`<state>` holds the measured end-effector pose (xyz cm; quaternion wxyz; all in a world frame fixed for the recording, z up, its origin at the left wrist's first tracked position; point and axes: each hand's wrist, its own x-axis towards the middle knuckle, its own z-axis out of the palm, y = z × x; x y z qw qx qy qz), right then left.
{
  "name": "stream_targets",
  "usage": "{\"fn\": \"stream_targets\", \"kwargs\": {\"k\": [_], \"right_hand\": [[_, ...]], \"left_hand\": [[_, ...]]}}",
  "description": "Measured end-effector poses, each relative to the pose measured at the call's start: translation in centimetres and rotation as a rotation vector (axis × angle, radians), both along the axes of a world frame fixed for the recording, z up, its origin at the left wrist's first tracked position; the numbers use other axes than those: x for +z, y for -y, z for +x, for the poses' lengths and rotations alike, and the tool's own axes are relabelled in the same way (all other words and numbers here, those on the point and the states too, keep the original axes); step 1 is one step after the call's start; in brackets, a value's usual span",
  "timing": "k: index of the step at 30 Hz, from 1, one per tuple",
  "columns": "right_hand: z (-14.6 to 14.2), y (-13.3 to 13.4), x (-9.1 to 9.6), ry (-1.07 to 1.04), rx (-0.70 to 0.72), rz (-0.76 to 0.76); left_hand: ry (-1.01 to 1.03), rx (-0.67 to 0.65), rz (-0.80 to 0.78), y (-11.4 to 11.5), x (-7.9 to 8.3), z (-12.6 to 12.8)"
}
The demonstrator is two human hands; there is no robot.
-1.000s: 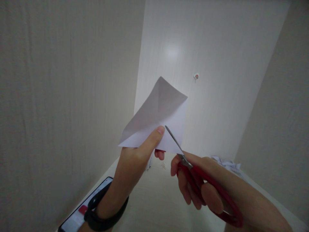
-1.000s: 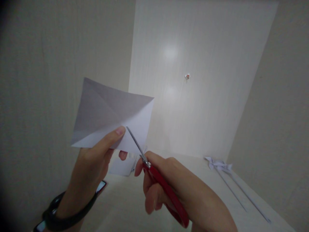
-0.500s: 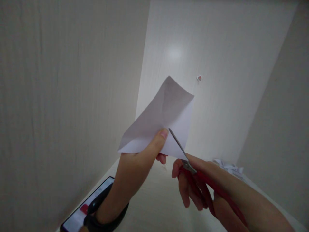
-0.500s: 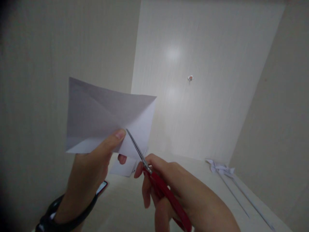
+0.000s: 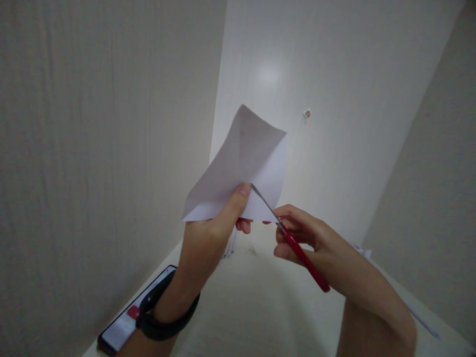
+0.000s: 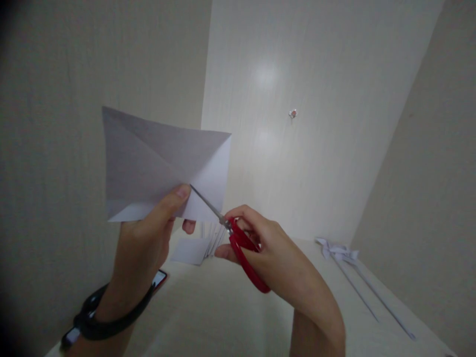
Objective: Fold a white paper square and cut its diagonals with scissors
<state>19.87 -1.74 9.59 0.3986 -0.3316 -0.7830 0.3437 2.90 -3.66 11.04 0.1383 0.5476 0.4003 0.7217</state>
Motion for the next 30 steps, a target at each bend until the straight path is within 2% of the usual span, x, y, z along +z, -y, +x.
{"fn": "stream_targets", "kwargs": {"k": [4,10,13,17,21,25,30], "right_hand": [[0.0,-0.8,-0.2,0.031,-0.017,0.083],[-0.4,-1.7,-0.5,0.075,-0.054,0.214],[-0.6,-1.7,-0.5,0.118,-0.062,0.256],[-0.6,-1.3,-0.4,0.147,-0.067,0.31],[-0.5,-0.7,-0.4,0.137,-0.089,0.364],[-0.5,-0.6,-0.3,0.073,-0.039,0.32],[-1.0,-0.8,-1.1,-0.089,0.055,0.163]], "left_hand": [[0.012,0.02,0.026,-0.6,-0.5,0.0],[0.043,-0.054,0.037,-1.6,-1.1,-0.1],[0.028,-0.065,0.006,-1.6,-1.0,-0.1],[0.079,-0.015,0.078,-1.4,-1.0,0.1],[0.088,-0.038,0.068,-1.1,-1.0,0.2],[0.068,-0.079,0.065,-0.9,-1.1,0.1],[0.051,-0.133,0.02,-0.5,-0.8,0.0]]}}
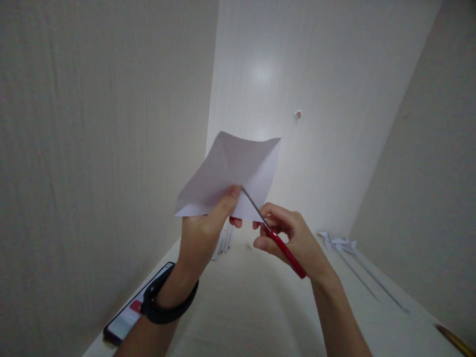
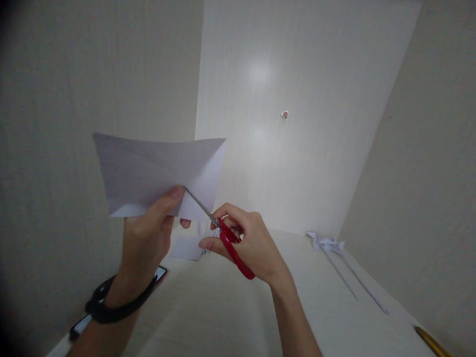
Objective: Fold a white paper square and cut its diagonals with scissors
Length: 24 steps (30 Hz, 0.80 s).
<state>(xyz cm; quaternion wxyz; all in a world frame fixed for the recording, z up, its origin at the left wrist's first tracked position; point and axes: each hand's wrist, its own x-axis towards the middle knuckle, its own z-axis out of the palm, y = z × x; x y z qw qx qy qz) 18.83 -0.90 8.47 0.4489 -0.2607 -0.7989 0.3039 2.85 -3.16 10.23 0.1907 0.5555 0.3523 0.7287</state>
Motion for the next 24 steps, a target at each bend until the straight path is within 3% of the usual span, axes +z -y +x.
{"fn": "stream_targets", "kwargs": {"k": [4,7,12,17,20,24], "right_hand": [[-1.0,2.1,-1.2,-0.17,0.117,-0.211],[-2.4,5.6,-0.8,-0.302,0.098,-0.365],[-5.9,11.1,3.4,-0.422,0.049,-0.473],[-7.8,15.4,8.2,-0.475,-0.012,-0.5],[-7.4,18.3,9.7,-0.482,-0.027,-0.579],[-6.6,21.5,10.4,-0.464,-0.035,-0.633]], "left_hand": [[-0.074,0.0,-0.083,2.1,1.4,-0.1],[-0.168,-0.009,-0.201,4.8,3.9,-0.7],[-0.231,-0.143,-0.315,8.0,9.3,-3.2],[-0.287,-0.259,-0.323,10.6,13.9,-4.7],[-0.349,-0.207,-0.365,12.8,15.2,-4.3],[-0.396,-0.193,-0.423,15.4,15.8,-3.7]]}}
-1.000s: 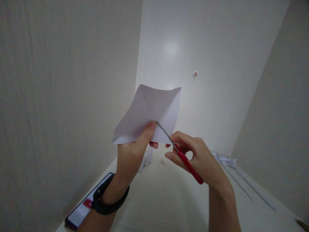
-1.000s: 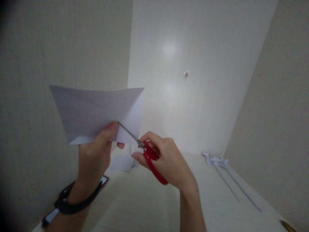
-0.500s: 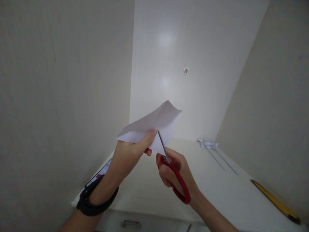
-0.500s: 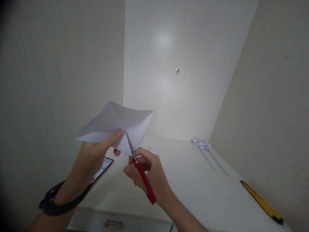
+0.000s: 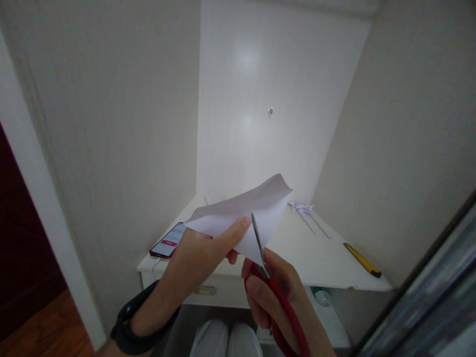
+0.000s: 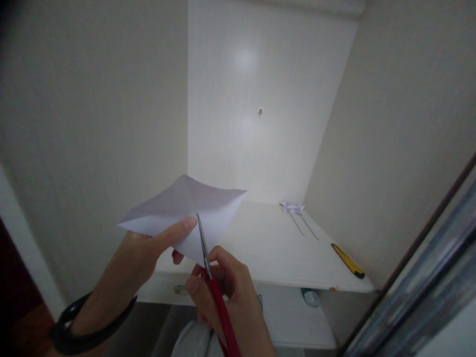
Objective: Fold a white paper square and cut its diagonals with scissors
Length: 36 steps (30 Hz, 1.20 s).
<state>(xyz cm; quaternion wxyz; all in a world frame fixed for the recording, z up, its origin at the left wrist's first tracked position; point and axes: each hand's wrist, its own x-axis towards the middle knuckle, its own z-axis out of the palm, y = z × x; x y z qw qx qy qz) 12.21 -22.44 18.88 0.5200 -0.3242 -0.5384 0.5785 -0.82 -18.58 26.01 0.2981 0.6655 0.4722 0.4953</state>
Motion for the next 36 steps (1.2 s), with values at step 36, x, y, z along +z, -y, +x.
{"fn": "stream_targets", "kwargs": {"k": [36], "right_hand": [[-1.1,7.0,-7.2,-0.055,-0.073,-0.226]], "left_hand": [[0.041,0.057,0.06,3.6,-5.7,-2.0]]}}
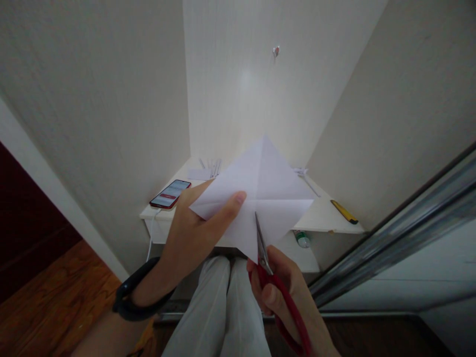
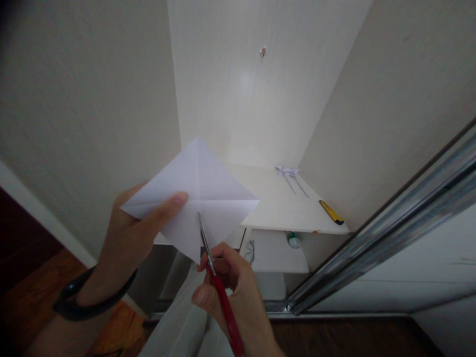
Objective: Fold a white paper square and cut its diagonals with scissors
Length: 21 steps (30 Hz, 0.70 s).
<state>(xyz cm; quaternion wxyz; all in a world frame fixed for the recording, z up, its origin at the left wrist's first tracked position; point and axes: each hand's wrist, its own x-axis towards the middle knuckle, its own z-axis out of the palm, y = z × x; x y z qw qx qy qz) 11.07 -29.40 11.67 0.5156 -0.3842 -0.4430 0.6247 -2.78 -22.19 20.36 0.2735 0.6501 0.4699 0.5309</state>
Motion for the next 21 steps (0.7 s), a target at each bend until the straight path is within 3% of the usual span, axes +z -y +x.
{"fn": "stream_targets", "kwargs": {"k": [4,9,15,21], "right_hand": [[0.0,-0.2,-0.8,-0.004,0.039,0.009],[-0.5,-0.2,-0.5,0.049,0.043,-0.036],[-0.9,-0.4,-0.2,-0.003,0.096,-0.084],[-0.8,-0.4,-0.7,0.0,0.094,-0.037]], "left_hand": [[0.018,-0.043,0.033,-0.4,-0.6,-0.1],[0.04,0.018,0.036,-0.7,-1.1,-0.4],[0.057,-0.023,0.215,-1.3,-1.3,-0.4],[0.01,0.083,0.229,-1.5,-1.5,-0.4]]}}
